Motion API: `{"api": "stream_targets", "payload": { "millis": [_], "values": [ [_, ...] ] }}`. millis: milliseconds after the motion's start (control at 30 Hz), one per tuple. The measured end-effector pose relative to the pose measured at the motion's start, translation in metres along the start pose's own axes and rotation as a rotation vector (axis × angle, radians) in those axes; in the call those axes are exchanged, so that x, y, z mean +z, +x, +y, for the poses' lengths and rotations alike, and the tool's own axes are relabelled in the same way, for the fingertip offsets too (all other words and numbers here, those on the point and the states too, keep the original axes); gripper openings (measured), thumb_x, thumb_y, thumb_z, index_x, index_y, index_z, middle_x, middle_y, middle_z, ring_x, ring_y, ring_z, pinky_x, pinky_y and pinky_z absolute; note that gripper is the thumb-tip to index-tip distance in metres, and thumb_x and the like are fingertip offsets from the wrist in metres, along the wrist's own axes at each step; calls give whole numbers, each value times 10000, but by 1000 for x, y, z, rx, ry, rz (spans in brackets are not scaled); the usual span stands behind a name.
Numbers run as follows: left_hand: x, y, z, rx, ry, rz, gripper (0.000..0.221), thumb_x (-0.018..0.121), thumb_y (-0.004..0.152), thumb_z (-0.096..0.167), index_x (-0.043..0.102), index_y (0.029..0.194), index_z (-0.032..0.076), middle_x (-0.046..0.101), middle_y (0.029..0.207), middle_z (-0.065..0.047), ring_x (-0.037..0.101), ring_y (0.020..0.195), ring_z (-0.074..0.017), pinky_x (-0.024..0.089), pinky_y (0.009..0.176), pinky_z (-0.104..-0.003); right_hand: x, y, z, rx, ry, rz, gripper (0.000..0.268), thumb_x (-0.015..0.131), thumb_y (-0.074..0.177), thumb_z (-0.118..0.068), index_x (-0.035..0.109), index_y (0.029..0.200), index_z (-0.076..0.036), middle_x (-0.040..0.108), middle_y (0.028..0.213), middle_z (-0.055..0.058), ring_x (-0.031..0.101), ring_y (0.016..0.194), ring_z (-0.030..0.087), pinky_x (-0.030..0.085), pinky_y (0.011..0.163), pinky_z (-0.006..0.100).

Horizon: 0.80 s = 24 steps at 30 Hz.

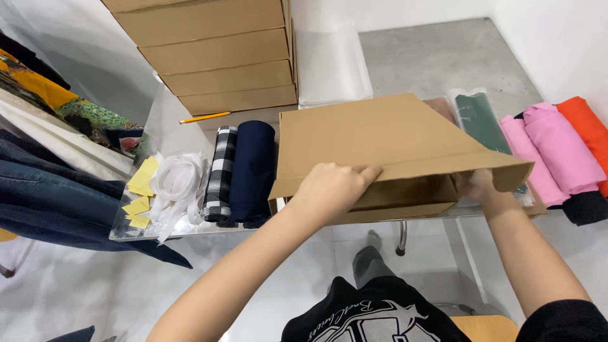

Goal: The person places folded clothes into clear plastic bags, seals them, and then places the packaged items into a cardboard box. The person handles brown and green folded clothes, plastic bags, and a cardboard box.

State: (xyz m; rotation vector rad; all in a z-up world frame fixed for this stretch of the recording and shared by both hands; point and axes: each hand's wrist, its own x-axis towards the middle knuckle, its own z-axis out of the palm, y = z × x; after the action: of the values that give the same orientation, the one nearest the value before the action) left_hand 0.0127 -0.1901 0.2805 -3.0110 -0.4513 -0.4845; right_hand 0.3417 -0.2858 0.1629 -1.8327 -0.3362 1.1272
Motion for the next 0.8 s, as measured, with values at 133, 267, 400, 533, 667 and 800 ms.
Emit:
{"api": "stream_targets", "payload": {
  "millis": [133,267,400,533,667,800],
  "values": [
    [-38,26,-15,-1,9,-28,376,577,975,82,697,1309,208,827,1095,-22,811,844,-342,650,685,-518,-7,54,27,-52,21,-46,692,574,1062,-441,334,1684,-257,370,1705,135,329,1561,431,282,1238,695],
    [-60,54,-33,20,106,92,337,611,968,75,720,1259,202,827,1065,-28,811,826,-340,651,672,-498,-11,55,37,-330,-520,49,732,671,953,-359,454,1651,-369,515,1630,83,490,1474,357,365,1218,549],
    [-84,84,-65,26,210,223,275,598,1032,95,727,1257,186,815,1044,-68,805,824,-302,657,643,-444,-3,46,40,-468,-435,51,753,589,932,-59,455,1659,-203,511,1616,190,443,1502,410,332,1263,568],
    [-49,119,-118,33,378,465,241,606,1053,164,714,1255,240,796,1086,-23,803,950,-253,666,728,-388,1,57,54,-480,-437,78,710,604,959,-76,482,1642,-230,507,1630,169,432,1520,389,329,1261,562],
    [-26,142,-155,-12,535,648,384,615,1015,99,644,1354,277,697,1273,5,695,1176,-219,599,922,-366,-5,44,46,-408,-426,98,741,573,901,-54,521,1625,-204,579,1567,124,548,1374,336,415,1120,461],
    [-19,153,-168,-19,607,729,435,624,1015,76,652,1413,249,656,1387,-87,631,1257,-284,519,1017,-427,-6,43,44,-300,-492,106,860,515,842,-48,474,1642,-362,616,1564,-22,711,1022,231,512,815,359]
  ]
}}
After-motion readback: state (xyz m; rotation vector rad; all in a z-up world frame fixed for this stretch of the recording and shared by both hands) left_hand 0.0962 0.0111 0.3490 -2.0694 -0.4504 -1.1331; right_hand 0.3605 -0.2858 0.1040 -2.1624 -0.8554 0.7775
